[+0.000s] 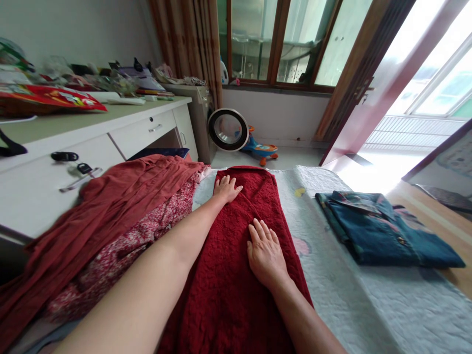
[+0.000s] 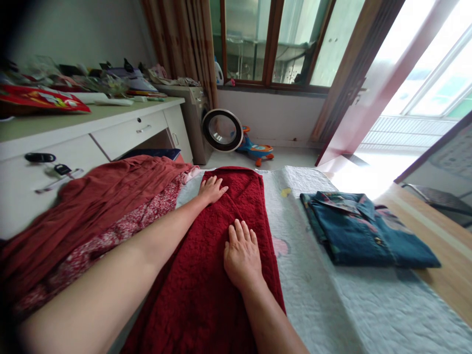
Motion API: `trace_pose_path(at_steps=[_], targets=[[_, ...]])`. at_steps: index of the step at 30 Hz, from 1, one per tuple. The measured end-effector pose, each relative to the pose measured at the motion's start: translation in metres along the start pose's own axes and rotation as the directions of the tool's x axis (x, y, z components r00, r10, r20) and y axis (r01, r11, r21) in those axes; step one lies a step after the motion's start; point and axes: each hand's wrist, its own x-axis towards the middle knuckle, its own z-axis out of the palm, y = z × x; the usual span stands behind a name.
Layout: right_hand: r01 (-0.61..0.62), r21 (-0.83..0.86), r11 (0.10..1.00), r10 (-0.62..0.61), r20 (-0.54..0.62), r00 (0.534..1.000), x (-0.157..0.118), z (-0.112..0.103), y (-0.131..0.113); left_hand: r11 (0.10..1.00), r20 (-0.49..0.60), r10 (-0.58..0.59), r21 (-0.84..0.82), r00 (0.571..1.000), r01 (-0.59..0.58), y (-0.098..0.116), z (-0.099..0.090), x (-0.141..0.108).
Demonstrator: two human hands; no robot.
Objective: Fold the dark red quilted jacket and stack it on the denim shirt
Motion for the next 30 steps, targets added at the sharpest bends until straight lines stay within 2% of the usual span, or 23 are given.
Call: trace_pose_path(at_steps=[3, 6, 11, 18, 23, 25, 28, 30], targets=[[0.000, 0.007, 1.000, 0.000, 0.002, 1.000, 0.000, 0.000, 0.000, 0.998, -0.073, 0.068, 0.014, 0.995, -0.067, 0.000, 0.000, -0.009], [0.006, 0.006, 1.000, -0.006, 0.002, 1.000, 0.001, -0.001, -0.001, 0.996, -0.012, 0.088, -0.002, 0.996, -0.088, -0.006, 0.002, -0.010], [0.004, 0.002, 1.000, -0.004, 0.005, 1.000, 0.001, -0.002, -0.001, 1.000, 0.068, 0.011, -0.022, 0.998, -0.010, -0.017, 0.004, 0.008], [-0.001, 0.007, 1.000, 0.000, 0.004, 1.000, 0.000, 0.000, 0.000, 0.993, 0.052, -0.112, -0.029, 0.992, 0.114, -0.016, 0.002, 0.025], [0.000, 0.011, 1.000, 0.000, 0.011, 1.000, 0.001, 0.000, 0.001, 0.988, -0.037, -0.157, -0.018, 0.987, 0.156, -0.011, -0.002, 0.020], [0.002, 0.014, 1.000, -0.002, 0.007, 1.000, 0.001, 0.000, 0.001, 0.990, -0.139, -0.143, -0.004, 0.980, 0.143, -0.005, -0.007, 0.014], [-0.002, 0.013, 1.000, 0.002, 0.000, 1.000, 0.000, 0.000, 0.001, 0.999, -0.300, -0.029, 0.008, 0.953, 0.033, 0.008, -0.016, -0.003], [-0.003, 0.010, 1.000, 0.003, -0.001, 1.000, 0.000, -0.001, 0.000, 0.998, -0.303, 0.063, -0.002, 0.951, -0.066, 0.018, -0.021, -0.019]])
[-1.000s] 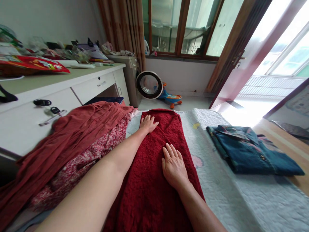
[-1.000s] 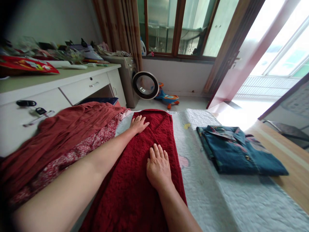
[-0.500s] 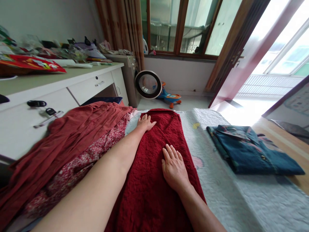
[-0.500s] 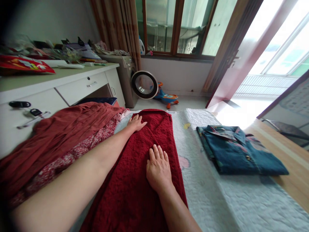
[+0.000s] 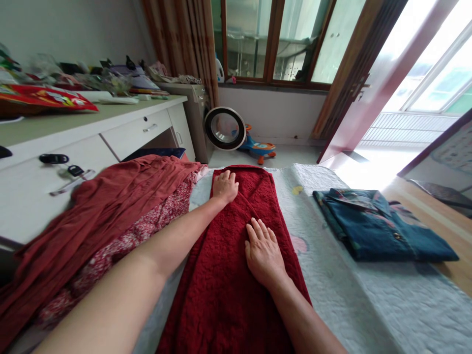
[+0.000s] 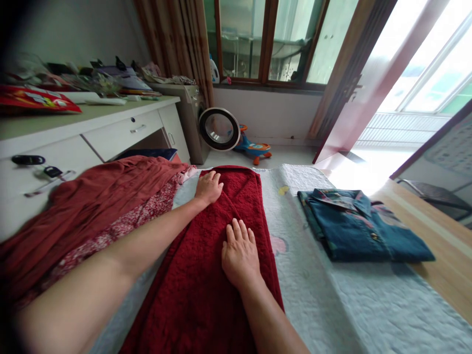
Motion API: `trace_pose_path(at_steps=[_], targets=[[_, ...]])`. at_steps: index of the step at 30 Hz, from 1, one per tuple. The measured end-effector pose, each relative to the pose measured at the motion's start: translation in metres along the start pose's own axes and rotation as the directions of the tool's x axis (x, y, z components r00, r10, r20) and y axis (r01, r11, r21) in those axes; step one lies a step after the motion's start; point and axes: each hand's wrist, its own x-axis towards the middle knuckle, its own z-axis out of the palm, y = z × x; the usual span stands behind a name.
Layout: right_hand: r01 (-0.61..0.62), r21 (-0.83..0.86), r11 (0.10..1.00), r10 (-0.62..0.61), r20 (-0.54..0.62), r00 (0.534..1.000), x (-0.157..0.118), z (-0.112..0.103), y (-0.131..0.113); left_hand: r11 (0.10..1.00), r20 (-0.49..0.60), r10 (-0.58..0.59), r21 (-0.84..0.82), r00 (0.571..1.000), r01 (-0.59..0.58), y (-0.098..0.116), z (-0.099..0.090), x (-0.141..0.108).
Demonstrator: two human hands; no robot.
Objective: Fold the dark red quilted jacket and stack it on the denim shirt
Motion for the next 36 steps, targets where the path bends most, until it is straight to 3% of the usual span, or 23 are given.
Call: trace_pose_path(at_steps=[3, 6, 8, 14, 21, 27, 32, 36], targets=[[0.005, -0.008, 1.000, -0.005, 0.005, 1.000, 0.000, 0.000, -0.001, 0.997, 0.131, 0.063, -0.043, 0.989, -0.058, 0.016, -0.008, -0.024], [0.007, -0.015, 1.000, -0.007, 0.006, 1.000, 0.000, 0.000, -0.001, 0.999, 0.323, 0.035, -0.041, 0.946, -0.023, 0.026, -0.005, -0.043], [0.007, -0.016, 1.000, -0.007, 0.004, 1.000, 0.000, 0.000, -0.001, 0.999, 0.379, 0.014, -0.034, 0.925, -0.002, 0.028, -0.001, -0.049], [0.016, 0.001, 1.000, -0.016, -0.008, 1.000, -0.001, -0.001, -0.001, 0.996, 0.333, -0.036, -0.065, 0.942, 0.061, 0.027, 0.006, -0.043], [-0.031, 0.076, 0.997, 0.040, -0.127, 0.991, -0.001, -0.004, 0.000, 0.968, 0.340, -0.163, -0.128, 0.926, 0.217, 0.045, -0.017, -0.043], [-0.096, 0.126, 0.987, 0.123, -0.223, 0.967, -0.005, -0.010, 0.005, 0.960, 0.277, -0.132, -0.204, 0.952, 0.192, 0.080, -0.028, -0.086], [-0.147, 0.104, 0.984, 0.166, -0.211, 0.963, -0.002, -0.008, 0.016, 0.969, 0.119, -0.092, -0.217, 0.989, 0.117, 0.085, -0.024, -0.119], [-0.120, 0.046, 0.992, 0.126, -0.153, 0.980, 0.001, -0.006, 0.020, 0.978, 0.113, -0.047, -0.196, 0.993, 0.069, 0.086, -0.022, -0.123]])
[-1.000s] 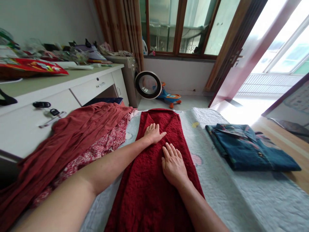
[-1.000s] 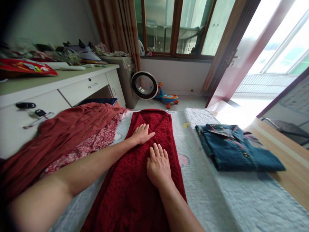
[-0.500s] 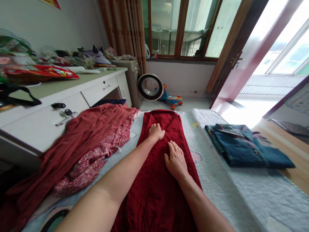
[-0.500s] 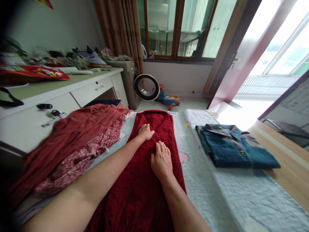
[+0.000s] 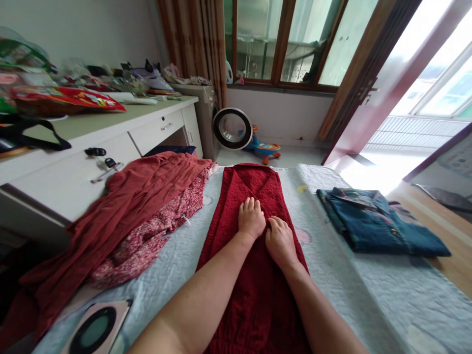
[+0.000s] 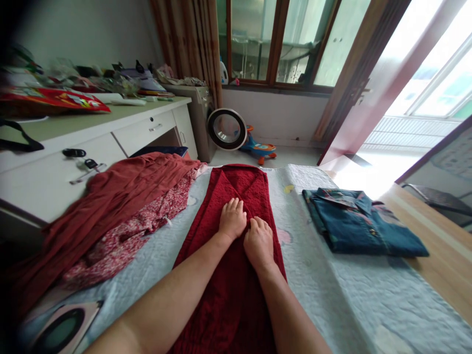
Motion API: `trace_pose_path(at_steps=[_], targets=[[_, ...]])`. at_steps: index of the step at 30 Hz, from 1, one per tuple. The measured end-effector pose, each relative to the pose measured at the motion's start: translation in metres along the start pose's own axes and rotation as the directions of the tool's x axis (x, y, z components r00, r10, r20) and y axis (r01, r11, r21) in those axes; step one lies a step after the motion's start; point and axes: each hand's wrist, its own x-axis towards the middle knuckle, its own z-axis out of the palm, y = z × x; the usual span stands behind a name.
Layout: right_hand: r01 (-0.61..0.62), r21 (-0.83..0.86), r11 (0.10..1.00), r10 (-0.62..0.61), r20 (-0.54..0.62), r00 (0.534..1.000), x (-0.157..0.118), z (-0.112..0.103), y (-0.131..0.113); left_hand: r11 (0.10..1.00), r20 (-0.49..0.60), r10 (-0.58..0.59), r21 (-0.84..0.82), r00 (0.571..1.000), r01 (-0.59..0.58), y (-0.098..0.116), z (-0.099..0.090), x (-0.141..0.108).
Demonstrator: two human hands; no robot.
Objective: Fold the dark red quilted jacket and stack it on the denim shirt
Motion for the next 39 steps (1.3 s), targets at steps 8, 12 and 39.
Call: trace_pose_path(at_steps=[8, 12, 39], targets=[[0.136, -0.140, 0.981, -0.102, 0.222, 0.970, 0.005, -0.016, -0.005, 1.000, 0.023, 0.016, -0.016, 1.000, -0.015, -0.005, -0.005, 0.002], [0.310, -0.084, 0.947, -0.243, 0.444, 0.862, 0.038, -0.041, 0.004, 0.999, 0.033, 0.041, -0.033, 0.999, -0.040, -0.011, -0.007, 0.003], [0.104, -0.120, 0.987, -0.077, 0.212, 0.974, 0.182, 0.044, 0.046, 0.996, 0.091, -0.068, 0.070, 0.994, 0.061, -0.005, 0.003, 0.004]])
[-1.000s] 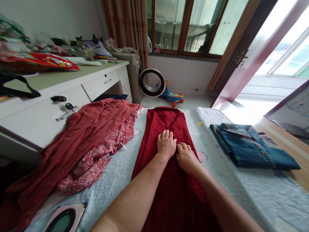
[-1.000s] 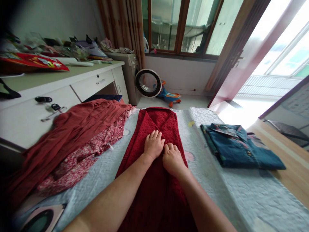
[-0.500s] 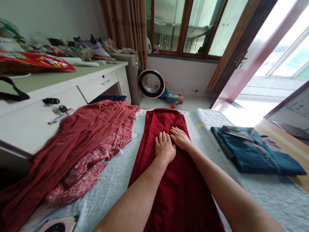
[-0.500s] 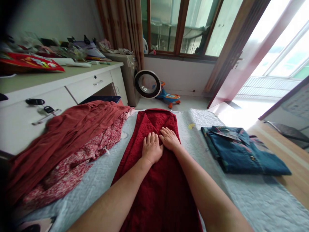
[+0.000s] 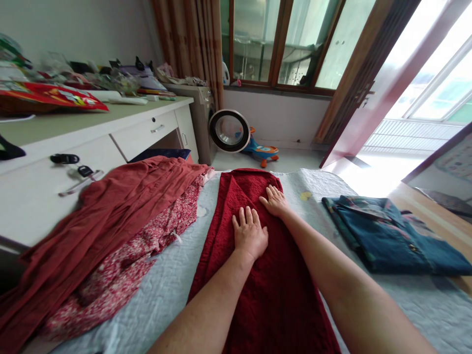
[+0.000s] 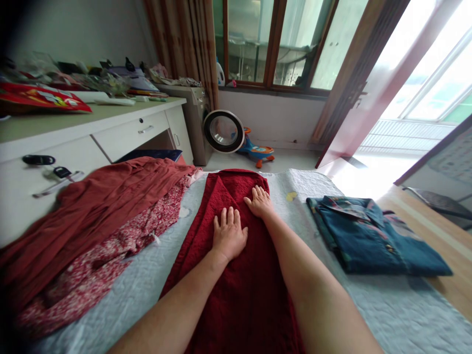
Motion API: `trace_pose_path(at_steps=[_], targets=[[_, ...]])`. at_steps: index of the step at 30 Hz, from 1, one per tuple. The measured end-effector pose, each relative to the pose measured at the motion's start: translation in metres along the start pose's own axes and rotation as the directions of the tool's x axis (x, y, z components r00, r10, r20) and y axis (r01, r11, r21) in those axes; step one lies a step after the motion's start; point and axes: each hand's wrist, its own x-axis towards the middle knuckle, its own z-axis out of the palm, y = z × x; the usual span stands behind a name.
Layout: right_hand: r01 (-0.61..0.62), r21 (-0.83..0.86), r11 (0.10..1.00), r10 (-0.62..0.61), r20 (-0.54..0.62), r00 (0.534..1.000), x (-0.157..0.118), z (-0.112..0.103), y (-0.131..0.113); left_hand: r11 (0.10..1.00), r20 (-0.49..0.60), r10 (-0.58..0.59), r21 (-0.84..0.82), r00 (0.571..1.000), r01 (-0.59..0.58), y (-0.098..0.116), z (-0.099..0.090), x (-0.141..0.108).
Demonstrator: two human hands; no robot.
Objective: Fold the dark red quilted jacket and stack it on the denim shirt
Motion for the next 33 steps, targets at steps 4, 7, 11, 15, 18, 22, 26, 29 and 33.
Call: trace_pose_path(at_steps=[4, 7, 11, 15, 18, 22, 26, 29, 33], targets=[[-0.040, -0.012, 0.999, 0.040, -0.008, 0.999, 0.014, 0.000, 0.005, 1.000, 0.005, -0.005, 0.019, 1.000, 0.005, 0.001, -0.003, 0.000], [-0.070, -0.027, 0.997, 0.070, -0.008, 0.998, 0.023, 0.000, 0.008, 0.999, -0.006, -0.012, 0.050, 1.000, 0.013, 0.002, -0.003, -0.002], [-0.101, -0.023, 0.995, 0.102, 0.003, 0.995, 0.033, 0.001, 0.010, 0.996, -0.008, -0.014, 0.083, 1.000, 0.015, 0.002, -0.001, -0.003], [-0.144, -0.015, 0.989, 0.144, 0.018, 0.989, 0.042, 0.001, 0.011, 0.995, -0.021, -0.010, 0.098, 1.000, 0.012, 0.002, 0.000, -0.003], [-0.167, -0.024, 0.986, 0.167, 0.013, 0.986, 0.046, 0.000, 0.010, 0.995, -0.021, -0.011, 0.096, 1.000, 0.013, 0.002, 0.001, -0.002], [-0.150, -0.018, 0.988, 0.149, -0.050, 0.988, 0.047, 0.001, 0.010, 0.997, -0.027, -0.008, 0.079, 1.000, 0.010, 0.001, 0.002, -0.001], [-0.135, 0.045, 0.990, 0.138, -0.089, 0.986, 0.045, -0.002, 0.012, 0.997, -0.032, -0.001, 0.073, 0.999, 0.003, 0.000, 0.005, -0.001], [-0.144, 0.077, 0.987, 0.156, -0.184, 0.970, 0.036, -0.009, 0.007, 0.997, -0.031, 0.002, 0.074, 1.000, 0.001, 0.000, 0.005, -0.001], [0.040, 0.036, 0.999, -0.030, -0.248, 0.968, 0.011, -0.016, -0.013, 0.997, -0.022, 0.001, 0.075, 1.000, 0.001, 0.001, 0.003, -0.002]])
